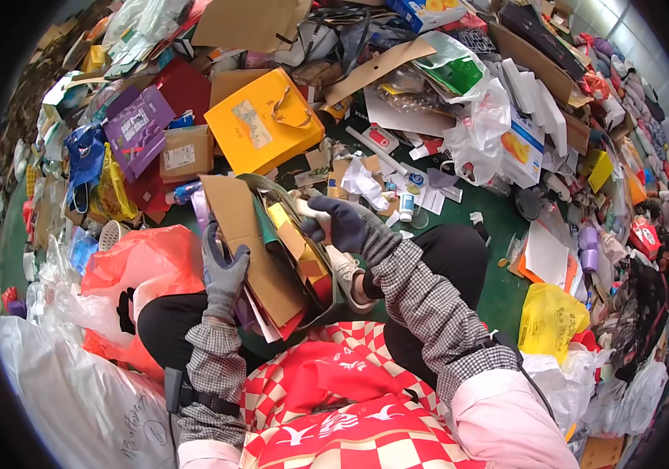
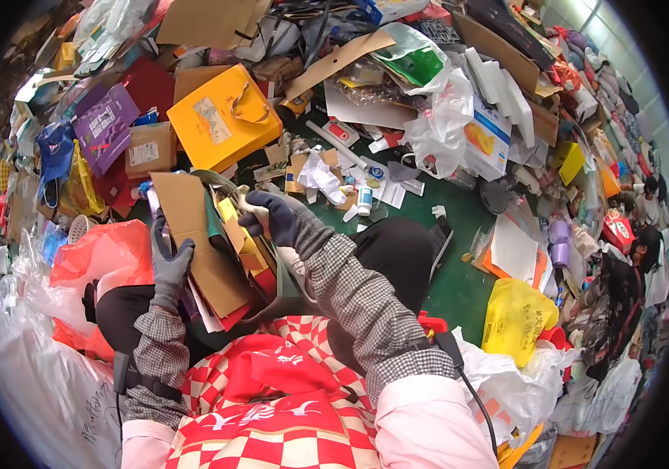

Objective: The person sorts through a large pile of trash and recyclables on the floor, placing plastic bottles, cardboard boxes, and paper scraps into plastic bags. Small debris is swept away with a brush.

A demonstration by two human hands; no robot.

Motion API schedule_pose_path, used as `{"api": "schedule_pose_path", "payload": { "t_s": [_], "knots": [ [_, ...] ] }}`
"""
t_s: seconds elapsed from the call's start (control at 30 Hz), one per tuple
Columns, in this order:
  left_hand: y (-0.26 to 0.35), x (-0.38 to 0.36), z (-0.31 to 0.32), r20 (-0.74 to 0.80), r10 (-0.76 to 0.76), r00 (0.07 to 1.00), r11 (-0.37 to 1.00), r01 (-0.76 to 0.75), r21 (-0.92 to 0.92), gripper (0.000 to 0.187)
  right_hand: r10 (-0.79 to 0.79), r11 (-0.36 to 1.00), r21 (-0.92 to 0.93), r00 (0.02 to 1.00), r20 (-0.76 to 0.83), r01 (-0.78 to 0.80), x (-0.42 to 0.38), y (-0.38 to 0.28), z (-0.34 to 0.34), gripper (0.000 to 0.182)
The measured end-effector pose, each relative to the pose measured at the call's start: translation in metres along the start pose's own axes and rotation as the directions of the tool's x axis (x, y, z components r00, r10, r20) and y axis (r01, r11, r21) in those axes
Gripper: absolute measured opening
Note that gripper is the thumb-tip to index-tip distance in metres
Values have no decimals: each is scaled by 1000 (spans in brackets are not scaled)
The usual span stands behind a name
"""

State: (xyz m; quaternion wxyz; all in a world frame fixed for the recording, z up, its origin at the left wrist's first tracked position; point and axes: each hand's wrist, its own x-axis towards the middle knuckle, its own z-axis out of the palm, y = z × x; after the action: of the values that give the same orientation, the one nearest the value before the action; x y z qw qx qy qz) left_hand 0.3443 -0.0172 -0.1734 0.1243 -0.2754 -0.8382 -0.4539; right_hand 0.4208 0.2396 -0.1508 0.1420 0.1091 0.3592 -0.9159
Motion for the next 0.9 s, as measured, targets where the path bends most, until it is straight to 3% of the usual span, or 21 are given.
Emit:
{"api": "schedule_pose_path", "payload": {
  "t_s": [0.03, 0.07, 0.13, 0.2, 0.23, 0.3, 0.33, 0.37, 0.4, 0.47, 0.5, 0.53, 0.57, 0.6, 0.67, 0.8, 0.87, 0.9],
  "knots": [
    [-8, 7, 4, -14, 48, 999, 996, -49, -75, 65, 89, 991, -95, 990, -106, -99, -7, -3, 13, 28],
    [14, 11, -4, 152, -339, 928, 897, 368, -245, 64, -40, 960, -281, 989, -142, -1, -17, -5, 32, 27],
    [33, 14, -12, 186, -369, 911, 824, 413, -389, 64, -57, 891, -452, 997, -45, 30, -33, -7, 63, 26],
    [44, 0, -6, 225, -353, 908, 835, 414, -361, 62, -59, 946, -313, 996, 71, 79, -40, 9, 71, 29],
    [50, -7, -2, 247, -343, 906, 840, 414, -351, 61, -41, 980, -198, 996, -76, 25, -43, 29, 64, 25],
    [61, 2, 21, 161, -123, 979, 991, 130, -36, 60, -33, 999, -42, 927, -373, 19, -56, 36, 53, 21],
    [67, 4, 31, 150, -7, 989, 991, -13, 131, 59, -31, 999, 0, 855, -518, 37, -73, 29, 46, 20],
    [88, 12, 28, 270, -276, 923, 961, 255, 110, 59, 39, 996, -58, 901, -432, -71, -88, 18, 47, 21],
    [90, 11, 32, 259, -258, 931, 966, 244, 87, 58, 87, 968, -166, 874, -478, -187, -96, 19, 46, 20],
    [90, 8, 36, 241, -217, 946, 976, 212, 47, 57, -6, 923, -337, 870, -493, -184, -102, 30, 46, 19],
    [83, 4, 41, 199, -253, 947, 964, 263, -25, 54, -138, 871, -481, 888, -439, -103, -91, 52, 23, 18],
    [77, 4, 41, 195, -278, 941, 949, 300, -97, 54, -186, 734, -670, 915, -359, -113, -88, 39, 27, 21],
    [71, 5, 40, 195, -304, 932, 927, 337, -165, 54, -383, 428, -903, 900, -208, -27, -81, 34, 24, 22],
    [63, 9, 39, 194, -329, 924, 900, 369, -231, 54, -504, 48, -998, 864, 5, 34, -70, 30, 22, 23],
    [38, 17, 35, 165, -294, 941, 923, 324, -205, 55, -543, -234, -971, 823, 167, 43, -48, 11, 27, 27],
    [0, 39, 35, 1, -176, 984, 942, 169, -290, 54, -350, -199, -973, 920, 178, 113, -15, -18, 35, 26],
    [-4, 51, 35, 10, -282, 959, 926, 275, -257, 56, -64, -289, -953, 991, 117, 94, -12, -56, 31, 29],
    [-4, 56, 36, 17, -337, 942, 913, 331, -239, 56, -67, -352, -921, 977, 200, 165, -7, -65, 5, 36]
  ]
}}
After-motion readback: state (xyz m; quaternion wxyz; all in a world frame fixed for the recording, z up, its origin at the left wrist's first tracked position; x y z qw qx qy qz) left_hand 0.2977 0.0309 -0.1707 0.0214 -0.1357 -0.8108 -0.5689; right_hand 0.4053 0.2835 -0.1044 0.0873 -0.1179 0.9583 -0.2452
